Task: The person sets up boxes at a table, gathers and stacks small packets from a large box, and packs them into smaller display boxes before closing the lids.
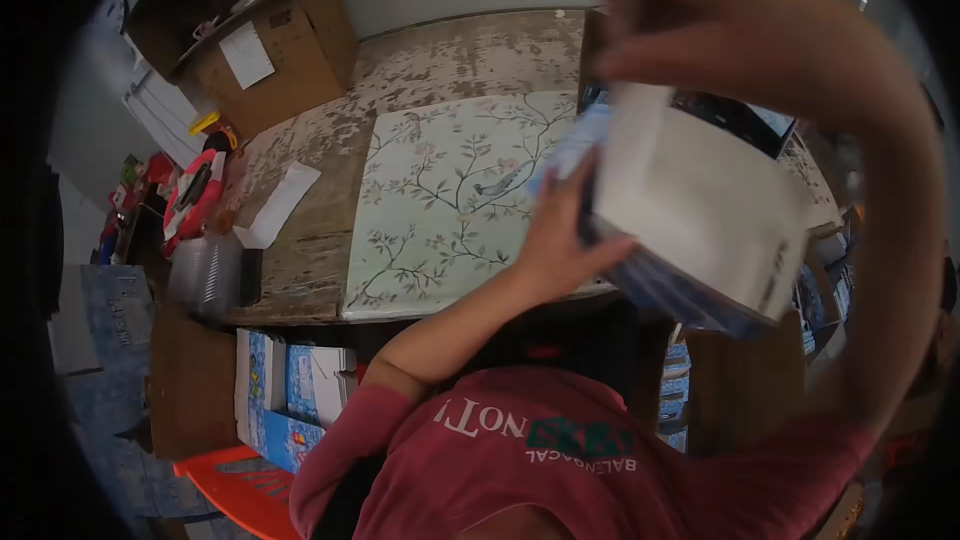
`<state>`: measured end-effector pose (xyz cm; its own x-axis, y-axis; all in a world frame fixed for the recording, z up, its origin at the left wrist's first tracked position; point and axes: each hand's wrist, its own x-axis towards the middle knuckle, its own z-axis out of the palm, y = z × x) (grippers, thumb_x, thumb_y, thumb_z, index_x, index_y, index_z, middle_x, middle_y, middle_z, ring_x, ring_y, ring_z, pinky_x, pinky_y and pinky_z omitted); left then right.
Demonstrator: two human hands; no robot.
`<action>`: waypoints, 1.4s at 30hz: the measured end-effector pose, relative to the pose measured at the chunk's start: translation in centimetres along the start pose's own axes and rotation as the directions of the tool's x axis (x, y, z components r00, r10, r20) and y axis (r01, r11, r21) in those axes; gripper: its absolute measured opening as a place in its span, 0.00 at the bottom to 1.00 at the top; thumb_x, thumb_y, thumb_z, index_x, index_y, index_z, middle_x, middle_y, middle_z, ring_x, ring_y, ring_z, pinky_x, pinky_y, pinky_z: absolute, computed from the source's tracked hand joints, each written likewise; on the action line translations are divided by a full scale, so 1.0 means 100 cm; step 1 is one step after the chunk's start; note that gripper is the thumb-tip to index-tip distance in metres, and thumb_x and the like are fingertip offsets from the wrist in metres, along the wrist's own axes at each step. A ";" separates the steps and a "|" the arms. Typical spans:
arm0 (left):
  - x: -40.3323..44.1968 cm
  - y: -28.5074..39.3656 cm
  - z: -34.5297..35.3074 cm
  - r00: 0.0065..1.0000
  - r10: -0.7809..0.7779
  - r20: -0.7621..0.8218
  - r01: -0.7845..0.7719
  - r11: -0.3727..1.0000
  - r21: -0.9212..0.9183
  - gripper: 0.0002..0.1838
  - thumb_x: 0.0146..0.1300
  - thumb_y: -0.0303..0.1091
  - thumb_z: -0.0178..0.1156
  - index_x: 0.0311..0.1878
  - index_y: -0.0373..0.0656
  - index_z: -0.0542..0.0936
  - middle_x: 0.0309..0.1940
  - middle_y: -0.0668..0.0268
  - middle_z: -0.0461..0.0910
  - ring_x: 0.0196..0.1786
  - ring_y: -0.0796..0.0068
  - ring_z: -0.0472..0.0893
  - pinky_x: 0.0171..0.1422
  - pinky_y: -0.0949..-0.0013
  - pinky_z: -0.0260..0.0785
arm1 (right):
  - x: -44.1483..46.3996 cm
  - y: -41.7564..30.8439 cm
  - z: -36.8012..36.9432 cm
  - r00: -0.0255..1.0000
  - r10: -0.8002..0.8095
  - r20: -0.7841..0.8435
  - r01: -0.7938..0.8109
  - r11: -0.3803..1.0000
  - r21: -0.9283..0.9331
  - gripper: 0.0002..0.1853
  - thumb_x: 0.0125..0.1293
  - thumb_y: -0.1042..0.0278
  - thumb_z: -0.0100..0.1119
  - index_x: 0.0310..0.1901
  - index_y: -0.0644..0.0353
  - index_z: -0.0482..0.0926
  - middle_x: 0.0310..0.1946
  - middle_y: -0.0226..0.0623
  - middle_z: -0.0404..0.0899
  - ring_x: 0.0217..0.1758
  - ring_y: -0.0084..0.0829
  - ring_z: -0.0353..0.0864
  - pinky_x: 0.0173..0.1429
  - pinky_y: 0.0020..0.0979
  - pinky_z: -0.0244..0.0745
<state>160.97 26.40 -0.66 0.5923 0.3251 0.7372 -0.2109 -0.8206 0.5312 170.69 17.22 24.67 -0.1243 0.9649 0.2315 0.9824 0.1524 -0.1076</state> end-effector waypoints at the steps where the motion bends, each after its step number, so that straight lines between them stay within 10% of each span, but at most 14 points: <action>1: -0.005 -0.015 -0.013 0.975 -0.212 -0.064 0.205 0.973 -0.105 0.33 0.59 0.43 0.61 0.61 0.33 0.64 0.56 0.45 0.70 0.60 0.53 0.70 0.64 0.56 0.59 | 0.032 -0.020 0.015 0.995 0.079 0.064 -0.079 0.997 0.002 0.08 0.59 0.70 0.61 0.32 0.64 0.74 0.25 0.34 0.78 0.30 0.22 0.81 0.31 0.26 0.75; 3: -0.014 -0.055 -0.039 0.837 -0.495 -0.235 0.402 0.846 -0.350 0.13 0.63 0.35 0.56 0.40 0.32 0.78 0.34 0.49 0.81 0.38 0.53 0.82 0.41 0.60 0.72 | 0.084 -0.009 0.068 0.902 -0.390 -0.188 0.396 0.918 -0.003 0.13 0.61 0.64 0.59 0.45 0.62 0.74 0.29 0.43 0.81 0.32 0.37 0.82 0.35 0.33 0.75; 6: -0.048 -0.124 -0.085 0.747 -0.491 -0.448 0.378 0.868 -0.321 0.14 0.67 0.33 0.53 0.43 0.29 0.77 0.33 0.59 0.82 0.37 0.80 0.76 0.44 0.73 0.69 | 0.110 -0.016 0.121 0.949 -0.294 -0.113 0.303 0.950 0.073 0.23 0.60 0.57 0.60 0.53 0.60 0.71 0.34 0.50 0.80 0.41 0.49 0.80 0.45 0.41 0.74; 10: -0.068 -0.148 -0.132 0.676 -0.478 -0.561 0.327 0.877 -0.352 0.14 0.69 0.32 0.51 0.48 0.29 0.76 0.39 0.63 0.80 0.41 0.80 0.75 0.46 0.74 0.69 | 0.120 -0.024 0.163 0.800 -0.185 0.571 0.244 0.969 -0.029 0.27 0.57 0.48 0.61 0.47 0.65 0.75 0.36 0.52 0.80 0.42 0.49 0.80 0.46 0.42 0.74; 13: -0.066 -0.159 -0.143 0.620 -0.520 -0.587 0.302 0.849 -0.433 0.16 0.69 0.33 0.50 0.51 0.29 0.74 0.43 0.61 0.79 0.43 0.79 0.75 0.46 0.75 0.68 | 0.122 -0.025 0.183 0.735 -0.262 0.625 0.331 0.944 0.006 0.20 0.57 0.55 0.61 0.38 0.67 0.79 0.35 0.52 0.80 0.41 0.47 0.81 0.44 0.42 0.74; 17: -0.067 -0.131 -0.157 0.379 -0.659 -0.650 0.565 0.720 -0.402 0.19 0.69 0.38 0.51 0.53 0.30 0.72 0.46 0.59 0.77 0.47 0.76 0.74 0.48 0.73 0.68 | 0.136 -0.013 0.177 0.923 -0.282 0.261 0.356 0.884 -0.302 0.08 0.47 0.72 0.58 0.30 0.61 0.81 0.30 0.47 0.81 0.36 0.46 0.82 0.37 0.43 0.76; 22: -0.110 -0.172 -0.155 0.507 -0.489 -0.709 0.471 0.847 -0.247 0.18 0.65 0.36 0.54 0.52 0.33 0.73 0.45 0.57 0.79 0.46 0.68 0.77 0.50 0.68 0.68 | 0.123 0.031 0.095 0.878 -0.352 -0.325 0.247 0.914 -0.321 0.08 0.59 0.65 0.56 0.30 0.61 0.72 0.23 0.48 0.74 0.30 0.50 0.75 0.34 0.45 0.66; 26: -0.153 -0.228 -0.206 0.552 -0.433 -0.713 0.636 0.772 0.023 0.16 0.60 0.29 0.56 0.49 0.31 0.74 0.39 0.59 0.81 0.42 0.71 0.78 0.49 0.69 0.68 | 0.079 0.056 0.085 0.959 -0.002 -0.283 0.004 1.000 0.005 0.08 0.61 0.70 0.54 0.30 0.65 0.68 0.20 0.49 0.69 0.24 0.48 0.68 0.30 0.36 0.63; 30: -0.164 -0.242 -0.292 0.425 -0.628 -0.652 0.625 0.725 -0.290 0.09 0.59 0.30 0.59 0.39 0.34 0.77 0.31 0.66 0.77 0.32 0.79 0.72 0.35 0.72 0.64 | 0.037 0.075 0.167 0.958 0.073 -0.277 -0.058 0.996 0.064 0.07 0.62 0.71 0.53 0.30 0.63 0.69 0.19 0.50 0.70 0.24 0.52 0.71 0.28 0.40 0.65; 35: -0.252 -0.302 -0.428 0.346 -0.441 -0.828 0.714 0.697 -0.072 0.15 0.56 0.31 0.60 0.46 0.33 0.78 0.37 0.59 0.79 0.36 0.65 0.77 0.40 0.61 0.70 | 0.027 0.095 0.298 0.978 0.110 -0.177 -0.120 0.992 -0.049 0.05 0.60 0.68 0.54 0.30 0.58 0.72 0.20 0.46 0.75 0.26 0.48 0.77 0.27 0.44 0.70; 37: -0.340 -0.375 -0.516 0.708 -0.147 -0.691 0.697 0.300 0.651 0.18 0.56 0.34 0.62 0.46 0.30 0.78 0.39 0.49 0.79 0.38 0.58 0.78 0.47 0.55 0.71 | 0.035 0.084 0.333 0.962 0.039 -0.271 -0.039 0.999 0.005 0.02 0.51 0.74 0.53 0.28 0.59 0.72 0.19 0.45 0.75 0.24 0.47 0.78 0.27 0.44 0.70; 38: -0.271 -0.303 -0.476 0.391 -0.065 -0.918 0.799 0.519 0.304 0.27 0.57 0.38 0.62 0.53 0.26 0.72 0.49 0.46 0.76 0.48 0.53 0.77 0.52 0.52 0.69 | 0.043 0.072 0.346 0.954 0.072 -0.289 -0.058 0.997 0.057 0.03 0.48 0.76 0.52 0.27 0.60 0.72 0.18 0.46 0.75 0.24 0.47 0.77 0.27 0.44 0.70; 39: -0.223 -0.257 -0.446 0.117 0.097 -0.988 0.993 0.008 0.119 0.35 0.58 0.41 0.62 0.62 0.27 0.62 0.61 0.47 0.66 0.60 0.53 0.70 0.60 0.52 0.66 | 0.053 0.063 0.362 0.951 0.089 -0.296 -0.064 0.993 0.095 0.05 0.46 0.78 0.52 0.28 0.61 0.72 0.18 0.47 0.75 0.24 0.47 0.77 0.28 0.45 0.71; 42: -0.123 -0.180 -0.343 0.371 0.226 -0.901 0.860 0.281 0.425 0.37 0.61 0.37 0.60 0.68 0.32 0.54 0.67 0.51 0.58 0.66 0.58 0.64 0.67 0.57 0.59 | 0.076 0.036 0.378 0.985 0.168 -0.027 -0.135 0.867 0.479 0.11 0.59 0.70 0.54 0.43 0.61 0.74 0.30 0.49 0.79 0.35 0.49 0.80 0.38 0.44 0.74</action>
<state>130.84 53.28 -4.96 -0.5280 0.3585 0.7699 0.7809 -0.1513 0.6061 168.05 33.24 -10.52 0.0462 0.9706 0.2363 0.8023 0.1049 -0.5877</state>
